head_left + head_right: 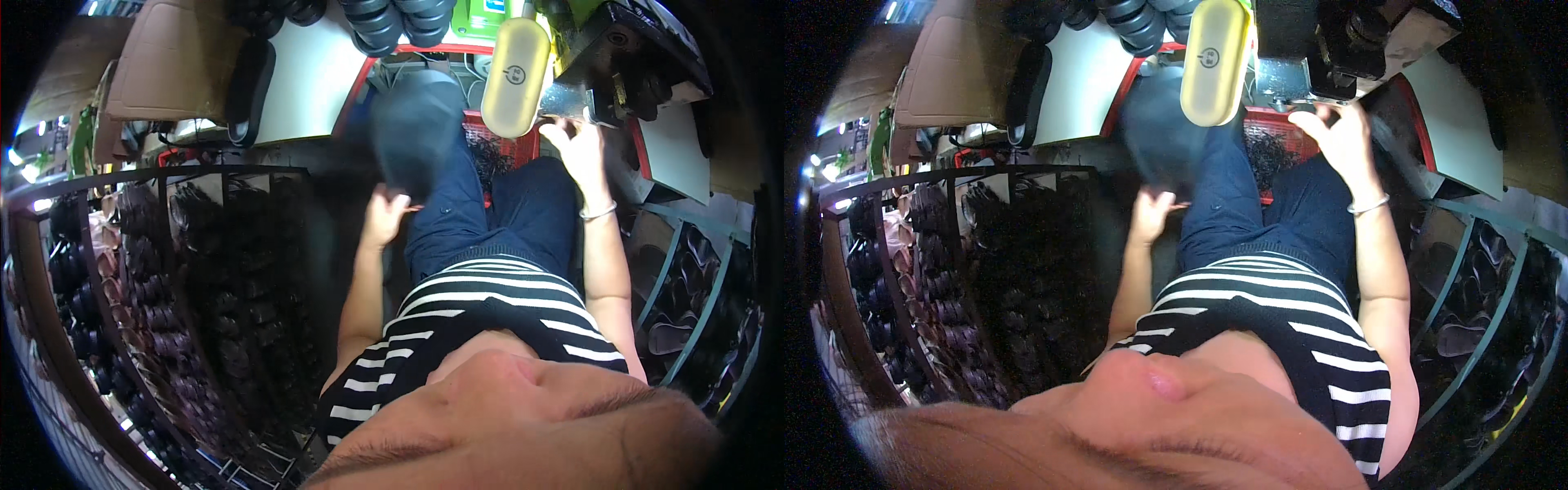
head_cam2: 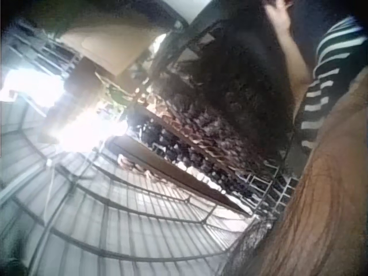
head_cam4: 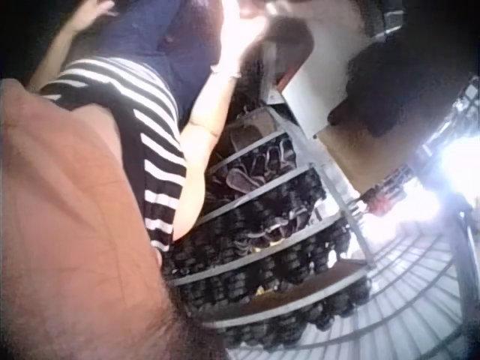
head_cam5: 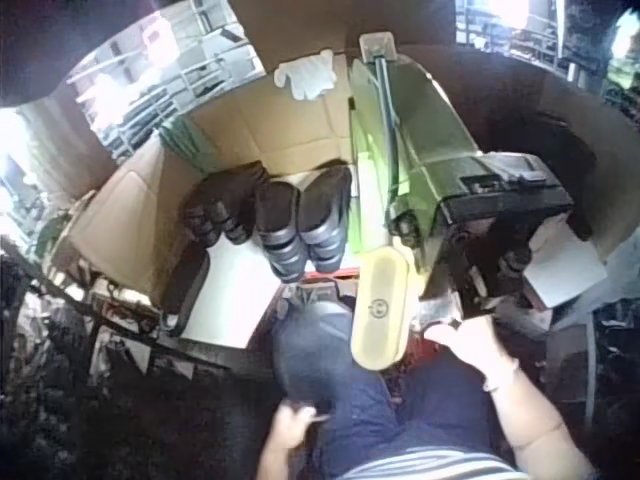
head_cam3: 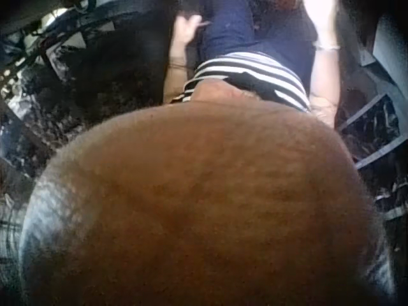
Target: The person retrieves shoe soles, rotates and feeds each sole through a machine head by hand, and places the soles onto a surface.
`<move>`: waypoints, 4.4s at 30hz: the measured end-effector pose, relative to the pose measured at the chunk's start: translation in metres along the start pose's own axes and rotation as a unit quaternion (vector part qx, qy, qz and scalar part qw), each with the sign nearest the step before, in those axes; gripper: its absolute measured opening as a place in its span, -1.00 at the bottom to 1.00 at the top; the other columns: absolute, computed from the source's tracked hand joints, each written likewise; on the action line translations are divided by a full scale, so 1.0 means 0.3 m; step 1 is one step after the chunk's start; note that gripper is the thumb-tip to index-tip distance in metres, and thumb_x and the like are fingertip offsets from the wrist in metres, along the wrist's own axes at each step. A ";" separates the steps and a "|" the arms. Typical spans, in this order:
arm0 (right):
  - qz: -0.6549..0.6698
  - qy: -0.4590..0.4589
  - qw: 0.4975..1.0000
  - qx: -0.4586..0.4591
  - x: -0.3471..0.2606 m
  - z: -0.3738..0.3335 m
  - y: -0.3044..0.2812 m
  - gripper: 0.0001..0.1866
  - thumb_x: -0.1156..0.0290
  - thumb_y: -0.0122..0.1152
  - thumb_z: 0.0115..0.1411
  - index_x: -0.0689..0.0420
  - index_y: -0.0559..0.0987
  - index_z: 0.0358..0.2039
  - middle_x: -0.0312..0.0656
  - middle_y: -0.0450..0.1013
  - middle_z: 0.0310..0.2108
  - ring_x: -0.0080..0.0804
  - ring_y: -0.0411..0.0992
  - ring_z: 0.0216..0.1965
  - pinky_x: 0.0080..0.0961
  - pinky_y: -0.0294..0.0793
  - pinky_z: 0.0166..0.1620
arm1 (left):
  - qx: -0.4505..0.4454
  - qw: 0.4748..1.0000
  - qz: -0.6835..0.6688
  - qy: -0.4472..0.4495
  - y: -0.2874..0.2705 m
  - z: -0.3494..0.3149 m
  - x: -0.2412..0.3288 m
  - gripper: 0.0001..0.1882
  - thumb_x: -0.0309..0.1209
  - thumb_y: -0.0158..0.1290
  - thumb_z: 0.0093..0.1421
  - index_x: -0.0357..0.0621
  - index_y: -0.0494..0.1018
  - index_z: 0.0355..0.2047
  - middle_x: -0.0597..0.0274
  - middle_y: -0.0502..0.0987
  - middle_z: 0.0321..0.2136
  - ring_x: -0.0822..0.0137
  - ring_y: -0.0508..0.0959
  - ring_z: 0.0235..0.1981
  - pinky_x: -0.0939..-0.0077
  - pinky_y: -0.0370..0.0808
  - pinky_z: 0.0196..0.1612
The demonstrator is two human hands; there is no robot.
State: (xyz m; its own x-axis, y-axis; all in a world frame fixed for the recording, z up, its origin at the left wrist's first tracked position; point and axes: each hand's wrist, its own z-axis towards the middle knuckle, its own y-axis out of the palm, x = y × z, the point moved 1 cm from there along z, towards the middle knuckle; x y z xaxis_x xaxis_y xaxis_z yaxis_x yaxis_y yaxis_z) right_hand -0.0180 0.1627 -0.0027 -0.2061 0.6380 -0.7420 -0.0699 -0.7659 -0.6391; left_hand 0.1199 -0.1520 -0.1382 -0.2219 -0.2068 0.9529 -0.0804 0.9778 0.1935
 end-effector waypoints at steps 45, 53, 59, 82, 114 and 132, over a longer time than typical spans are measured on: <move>-0.200 0.278 0.935 0.090 0.479 0.977 -0.072 -0.47 0.16 0.16 -0.06 0.16 0.42 -0.08 -0.08 0.23 -0.02 -0.13 0.18 0.01 -0.22 0.23 -0.01 | 0.105 0.733 0.672 0.030 0.334 0.152 -0.143 -0.50 -0.08 -0.03 0.06 -0.15 0.25 -0.09 -0.02 0.29 -0.22 0.03 0.27 -0.12 0.18 0.23 -0.08; -0.070 -0.031 0.994 0.080 0.321 0.677 -0.391 -0.39 -0.05 0.21 -0.10 0.24 0.47 -0.23 -0.01 0.45 -0.33 -0.22 0.44 -0.29 -0.39 0.40 -0.20 | 0.134 0.750 0.647 0.024 0.283 0.119 -0.163 -0.50 -0.09 -0.02 0.05 -0.14 0.26 -0.09 -0.03 0.30 -0.18 0.02 0.26 -0.08 0.14 0.22 -0.05; -0.575 0.031 0.696 0.429 0.578 0.474 -0.856 -0.70 0.24 0.20 -0.12 0.08 0.48 -0.35 -0.10 0.41 -0.33 -0.12 0.33 -0.18 -0.25 0.34 -0.13 | 0.114 0.760 0.638 0.048 0.318 0.147 -0.144 -0.50 -0.09 -0.01 0.04 -0.14 0.27 -0.10 -0.02 0.29 -0.18 0.02 0.26 -0.09 0.15 0.22 -0.04; 0.160 0.304 0.939 0.032 0.471 -0.461 -0.415 -0.30 0.19 0.29 -0.07 0.35 0.29 0.00 0.00 0.28 -0.01 -0.29 0.22 0.03 -0.46 0.12 0.10 | -0.165 0.986 -0.024 -0.022 0.818 0.178 0.203 -0.78 -0.35 0.03 0.11 -0.12 0.30 -0.27 0.40 0.36 -0.49 0.60 0.29 -0.58 0.75 0.26 -0.50; 0.261 -0.032 0.962 -0.071 0.200 -0.005 -0.419 -0.72 0.43 0.12 0.06 0.26 0.42 -0.21 -0.30 0.39 -0.34 -0.63 0.34 -0.31 -0.70 0.32 -0.20 | -0.127 0.988 -0.084 -0.023 0.433 0.113 0.317 -0.62 -0.29 -0.06 0.14 -0.40 0.26 -0.17 -0.03 0.44 -0.30 0.23 0.53 -0.49 0.45 0.54 -0.53; 0.013 -0.208 0.972 -0.106 -0.102 0.037 -0.107 -0.66 0.14 0.21 -0.05 0.12 0.51 -0.34 -0.08 0.44 -0.45 -0.14 0.43 -0.44 -0.38 0.42 -0.33 | -0.299 0.903 0.280 -0.132 0.194 0.156 0.169 -0.48 -0.29 0.13 -0.01 -0.26 0.26 -0.08 0.23 0.35 -0.16 0.38 0.33 -0.13 0.47 0.24 -0.02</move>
State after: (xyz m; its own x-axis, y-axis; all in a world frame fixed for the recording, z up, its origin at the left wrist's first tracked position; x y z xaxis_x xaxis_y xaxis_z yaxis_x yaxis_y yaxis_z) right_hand -0.0203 0.1668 0.0427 -0.5849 0.4967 -0.6412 0.1353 -0.7197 -0.6809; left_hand 0.0584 -0.1073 -0.0896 -0.2954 0.4015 0.8669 0.6369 0.7591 -0.1345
